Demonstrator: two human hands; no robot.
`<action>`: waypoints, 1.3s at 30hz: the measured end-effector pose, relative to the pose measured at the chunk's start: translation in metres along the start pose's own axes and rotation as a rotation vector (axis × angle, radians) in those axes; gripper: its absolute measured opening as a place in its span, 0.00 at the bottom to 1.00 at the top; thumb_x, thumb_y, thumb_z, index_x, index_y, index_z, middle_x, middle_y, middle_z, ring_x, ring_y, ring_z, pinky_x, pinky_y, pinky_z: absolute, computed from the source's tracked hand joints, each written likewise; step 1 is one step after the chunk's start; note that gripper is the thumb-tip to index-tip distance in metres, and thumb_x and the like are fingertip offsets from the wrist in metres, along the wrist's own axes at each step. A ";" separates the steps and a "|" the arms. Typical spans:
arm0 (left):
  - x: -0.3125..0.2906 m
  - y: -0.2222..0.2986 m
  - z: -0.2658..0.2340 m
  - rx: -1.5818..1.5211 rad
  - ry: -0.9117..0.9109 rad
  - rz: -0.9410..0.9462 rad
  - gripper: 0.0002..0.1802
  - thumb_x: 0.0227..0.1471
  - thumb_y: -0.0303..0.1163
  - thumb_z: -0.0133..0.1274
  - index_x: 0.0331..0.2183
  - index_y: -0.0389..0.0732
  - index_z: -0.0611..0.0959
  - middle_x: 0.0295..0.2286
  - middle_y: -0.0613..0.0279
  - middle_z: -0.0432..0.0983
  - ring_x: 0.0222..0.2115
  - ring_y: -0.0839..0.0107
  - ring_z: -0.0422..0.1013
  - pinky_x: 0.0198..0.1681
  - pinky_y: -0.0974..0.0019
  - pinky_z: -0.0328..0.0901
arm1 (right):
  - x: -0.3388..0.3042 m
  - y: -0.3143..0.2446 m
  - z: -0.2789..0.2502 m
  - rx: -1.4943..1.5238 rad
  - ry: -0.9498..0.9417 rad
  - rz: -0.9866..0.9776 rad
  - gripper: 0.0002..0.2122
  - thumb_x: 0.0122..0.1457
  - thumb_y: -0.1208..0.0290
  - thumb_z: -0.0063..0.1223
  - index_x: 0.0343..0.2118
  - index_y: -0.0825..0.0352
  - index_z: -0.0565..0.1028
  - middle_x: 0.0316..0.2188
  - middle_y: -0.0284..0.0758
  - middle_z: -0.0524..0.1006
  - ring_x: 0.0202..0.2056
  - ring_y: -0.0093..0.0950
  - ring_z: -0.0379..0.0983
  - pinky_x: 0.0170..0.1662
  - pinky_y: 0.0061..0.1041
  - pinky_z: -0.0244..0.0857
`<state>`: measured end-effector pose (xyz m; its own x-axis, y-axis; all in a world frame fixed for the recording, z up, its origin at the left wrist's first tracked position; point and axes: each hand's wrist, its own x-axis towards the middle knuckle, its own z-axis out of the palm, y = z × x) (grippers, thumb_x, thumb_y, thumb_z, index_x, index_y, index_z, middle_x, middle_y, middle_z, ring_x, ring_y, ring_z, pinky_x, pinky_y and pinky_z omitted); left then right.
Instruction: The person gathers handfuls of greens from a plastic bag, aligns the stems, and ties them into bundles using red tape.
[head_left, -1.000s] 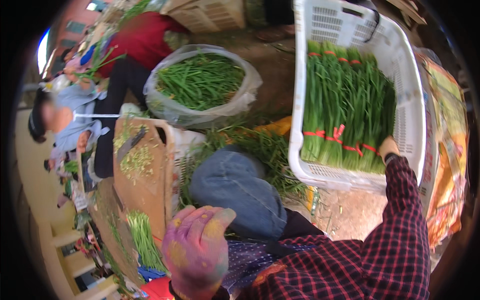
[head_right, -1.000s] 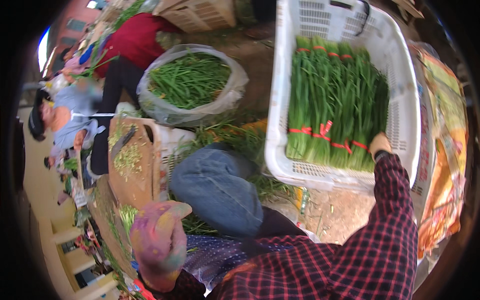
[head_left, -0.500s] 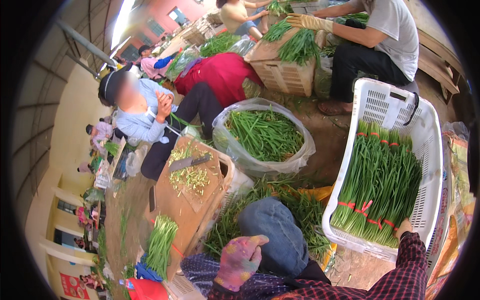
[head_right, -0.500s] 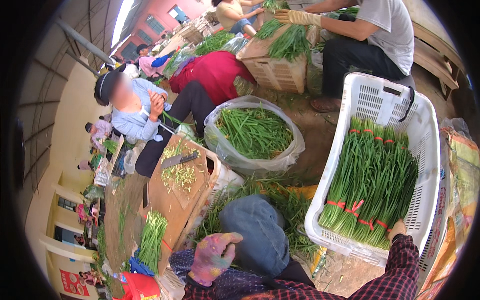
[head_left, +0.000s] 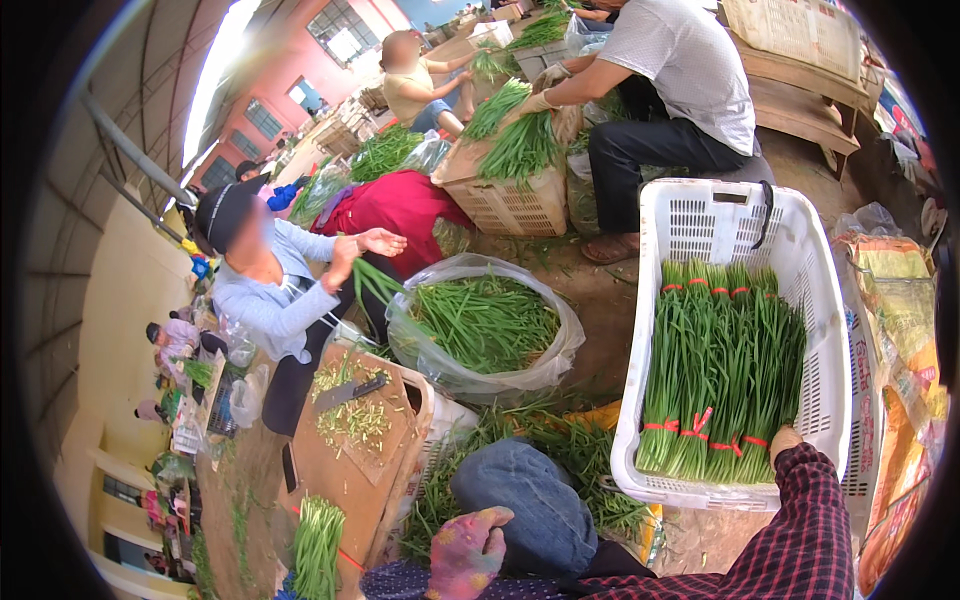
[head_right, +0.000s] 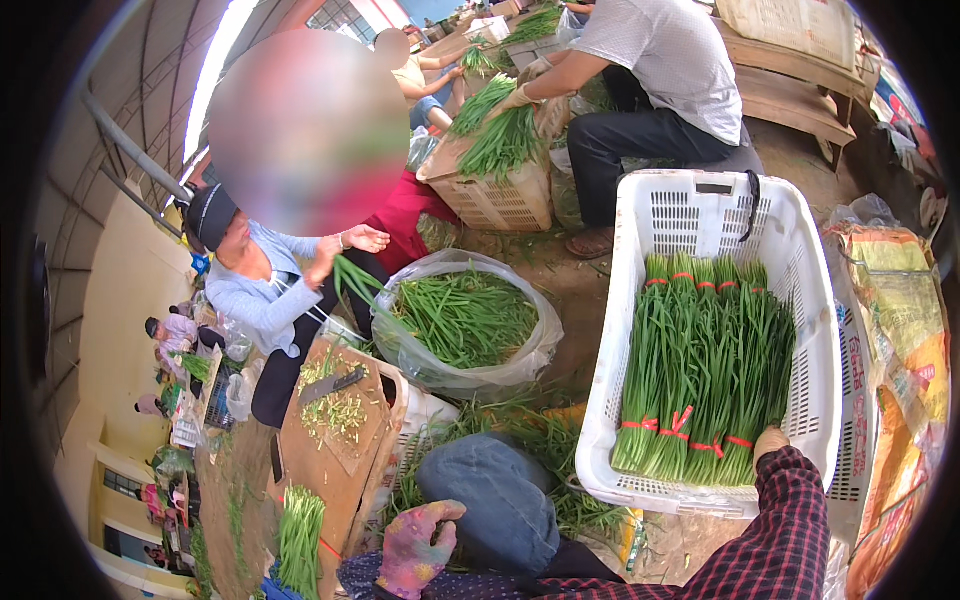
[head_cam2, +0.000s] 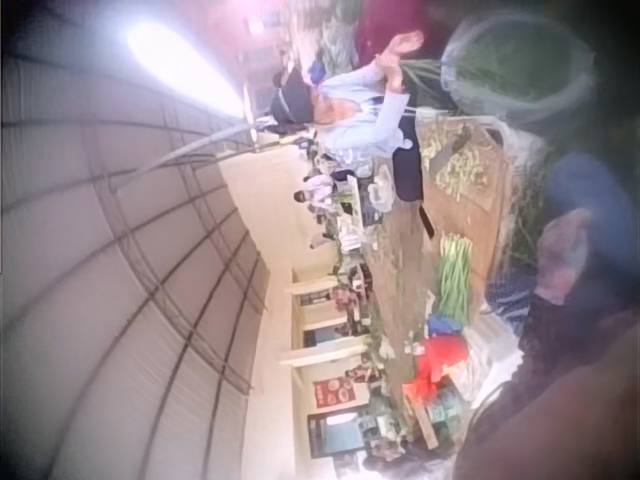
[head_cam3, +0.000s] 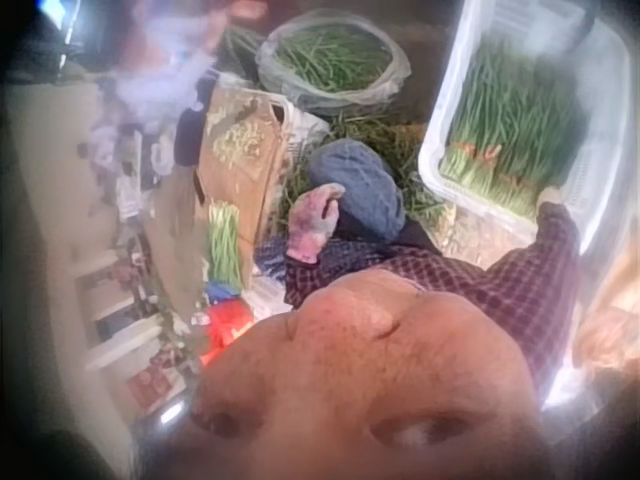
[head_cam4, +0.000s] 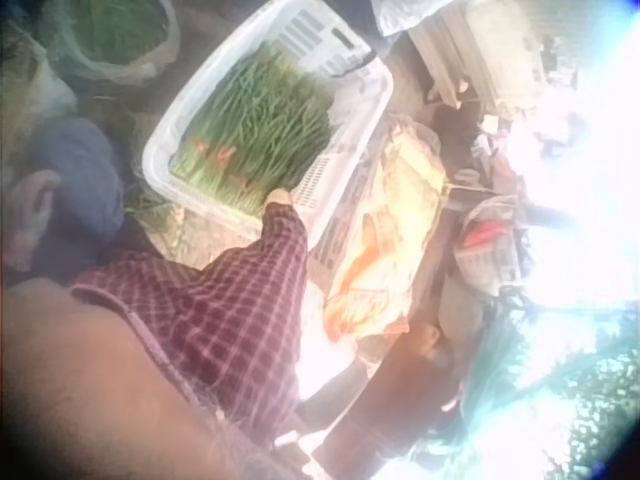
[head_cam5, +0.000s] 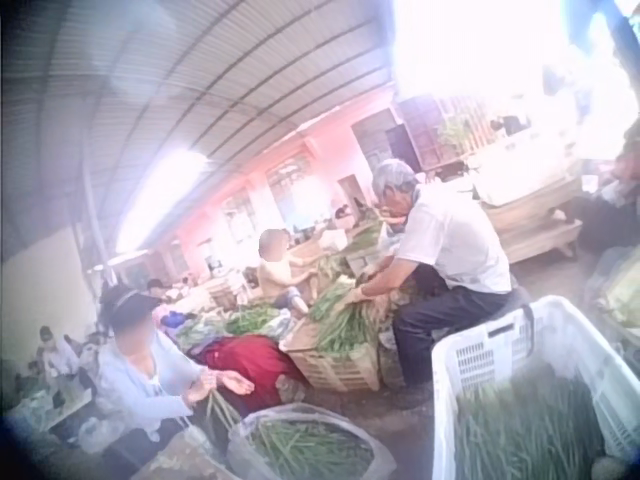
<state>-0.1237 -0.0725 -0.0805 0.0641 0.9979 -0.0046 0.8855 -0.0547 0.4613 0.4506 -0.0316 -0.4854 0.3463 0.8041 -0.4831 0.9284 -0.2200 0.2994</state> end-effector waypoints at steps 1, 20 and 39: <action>-0.006 -0.001 0.000 0.044 0.044 0.026 0.13 0.45 0.25 0.54 0.37 0.45 0.81 0.33 0.62 0.80 0.35 0.64 0.76 0.41 0.62 0.69 | -0.001 -0.013 -0.011 -0.040 -0.096 -0.041 0.26 0.35 0.69 0.64 0.39 0.79 0.73 0.32 0.48 0.78 0.40 0.37 0.77 0.42 0.30 0.72; 0.023 0.009 0.021 -0.059 -0.119 0.014 0.13 0.44 0.27 0.52 0.37 0.48 0.80 0.31 0.63 0.80 0.36 0.59 0.74 0.40 0.59 0.68 | -0.022 -0.012 -0.025 0.308 -0.002 0.072 0.23 0.39 0.75 0.65 0.41 0.75 0.72 0.36 0.48 0.78 0.43 0.42 0.75 0.45 0.33 0.70; 0.001 -0.072 0.012 -0.361 0.052 0.032 0.20 0.45 0.29 0.58 0.44 0.38 0.78 0.41 0.55 0.77 0.44 0.59 0.73 0.49 0.62 0.66 | -0.177 -0.220 -0.280 1.357 0.307 -0.530 0.06 0.52 0.67 0.59 0.33 0.60 0.77 0.27 0.39 0.79 0.30 0.36 0.77 0.33 0.30 0.71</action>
<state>-0.1823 -0.0675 -0.1244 0.0575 0.9968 0.0558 0.6632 -0.0800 0.7442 0.1480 0.0291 -0.2358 0.0557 0.9973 -0.0481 0.4080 -0.0667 -0.9105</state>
